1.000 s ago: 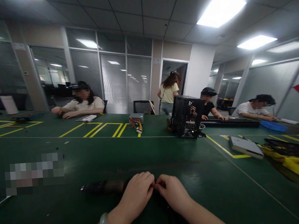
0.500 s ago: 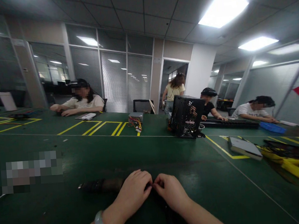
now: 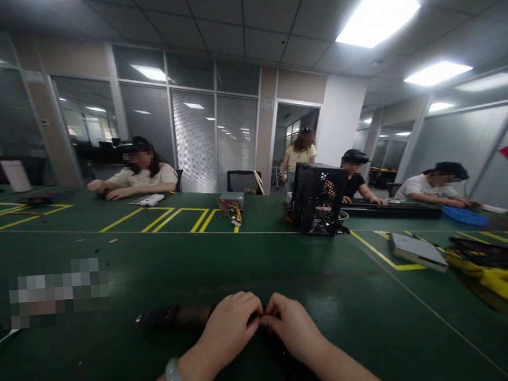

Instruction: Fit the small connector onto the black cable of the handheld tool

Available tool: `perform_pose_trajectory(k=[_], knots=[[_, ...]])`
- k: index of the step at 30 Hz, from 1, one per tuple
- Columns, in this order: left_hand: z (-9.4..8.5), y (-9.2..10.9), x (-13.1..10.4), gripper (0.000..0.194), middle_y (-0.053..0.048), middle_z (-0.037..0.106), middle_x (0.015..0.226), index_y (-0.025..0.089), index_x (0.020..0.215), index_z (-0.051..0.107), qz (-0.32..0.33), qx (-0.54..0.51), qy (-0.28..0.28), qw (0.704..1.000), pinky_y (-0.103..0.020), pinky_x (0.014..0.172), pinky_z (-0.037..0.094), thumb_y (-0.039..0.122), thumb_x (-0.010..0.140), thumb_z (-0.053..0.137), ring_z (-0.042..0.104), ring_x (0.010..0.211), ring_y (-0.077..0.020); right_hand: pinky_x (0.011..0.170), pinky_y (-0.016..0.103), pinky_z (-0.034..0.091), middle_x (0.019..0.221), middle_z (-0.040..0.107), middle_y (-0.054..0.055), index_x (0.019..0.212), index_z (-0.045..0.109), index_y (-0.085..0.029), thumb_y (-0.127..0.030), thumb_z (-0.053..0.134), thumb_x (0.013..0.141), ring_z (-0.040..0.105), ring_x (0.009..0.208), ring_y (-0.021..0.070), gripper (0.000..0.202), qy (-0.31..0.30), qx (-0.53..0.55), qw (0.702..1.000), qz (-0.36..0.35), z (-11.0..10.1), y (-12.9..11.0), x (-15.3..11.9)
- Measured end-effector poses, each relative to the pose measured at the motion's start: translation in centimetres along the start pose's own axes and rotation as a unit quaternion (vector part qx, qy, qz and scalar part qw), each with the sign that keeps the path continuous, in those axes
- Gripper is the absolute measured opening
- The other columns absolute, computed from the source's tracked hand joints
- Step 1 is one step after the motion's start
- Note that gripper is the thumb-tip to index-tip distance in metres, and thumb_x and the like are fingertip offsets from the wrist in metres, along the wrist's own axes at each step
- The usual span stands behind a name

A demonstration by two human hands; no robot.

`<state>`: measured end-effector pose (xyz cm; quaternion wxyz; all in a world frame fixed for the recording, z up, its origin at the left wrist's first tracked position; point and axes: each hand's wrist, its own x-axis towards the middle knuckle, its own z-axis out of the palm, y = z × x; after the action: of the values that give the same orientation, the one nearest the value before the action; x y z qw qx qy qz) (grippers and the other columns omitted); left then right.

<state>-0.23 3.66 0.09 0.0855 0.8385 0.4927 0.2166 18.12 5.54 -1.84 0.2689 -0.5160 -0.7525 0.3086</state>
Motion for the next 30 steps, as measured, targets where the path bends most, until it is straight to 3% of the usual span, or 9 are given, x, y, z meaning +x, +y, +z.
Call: perform_pose_trajectory(k=[10, 22, 30], knots=[[-0.1, -0.1, -0.1, 0.008, 0.001, 0.062, 0.092, 0.023, 0.09, 0.06, -0.01, 0.001, -0.003, 1.0, -0.031, 0.078, 0.038, 0.019, 0.084, 0.057, 0.055, 0.088, -0.0177, 0.059, 0.022, 0.035, 0.074, 0.07, 0.001, 0.083, 0.069, -0.021, -0.027, 0.058, 0.085, 0.063, 0.07, 0.015, 0.013, -0.02, -0.076, 0.997, 0.006, -1.3, -1.2, -0.7], [0.1, -0.4, 0.0, 0.011, 0.001, 0.063, 0.096, 0.024, 0.096, 0.058, -0.033, 0.004, -0.003, 0.999, -0.032, 0.079, 0.039, 0.022, 0.086, 0.056, 0.057, 0.091, -0.0187, 0.055, 0.021, 0.032, 0.069, 0.066, -0.001, 0.081, 0.067, -0.02, -0.028, 0.053, 0.089, 0.058, 0.063, 0.012, 0.018, -0.02, -0.074, 0.997, -0.012, -0.4, -0.4, -0.2], [-0.2, -0.3, 0.0, 0.008, 0.001, 0.063, 0.095, 0.024, 0.092, 0.061, -0.012, 0.008, -0.016, 1.0, -0.031, 0.081, 0.039, 0.021, 0.086, 0.056, 0.057, 0.09, -0.0179, 0.055, 0.02, 0.034, 0.074, 0.068, 0.0, 0.083, 0.069, -0.021, -0.026, 0.056, 0.086, 0.059, 0.066, 0.0122, 0.015, -0.009, -0.085, 0.996, -0.016, -0.7, -0.5, -0.2]])
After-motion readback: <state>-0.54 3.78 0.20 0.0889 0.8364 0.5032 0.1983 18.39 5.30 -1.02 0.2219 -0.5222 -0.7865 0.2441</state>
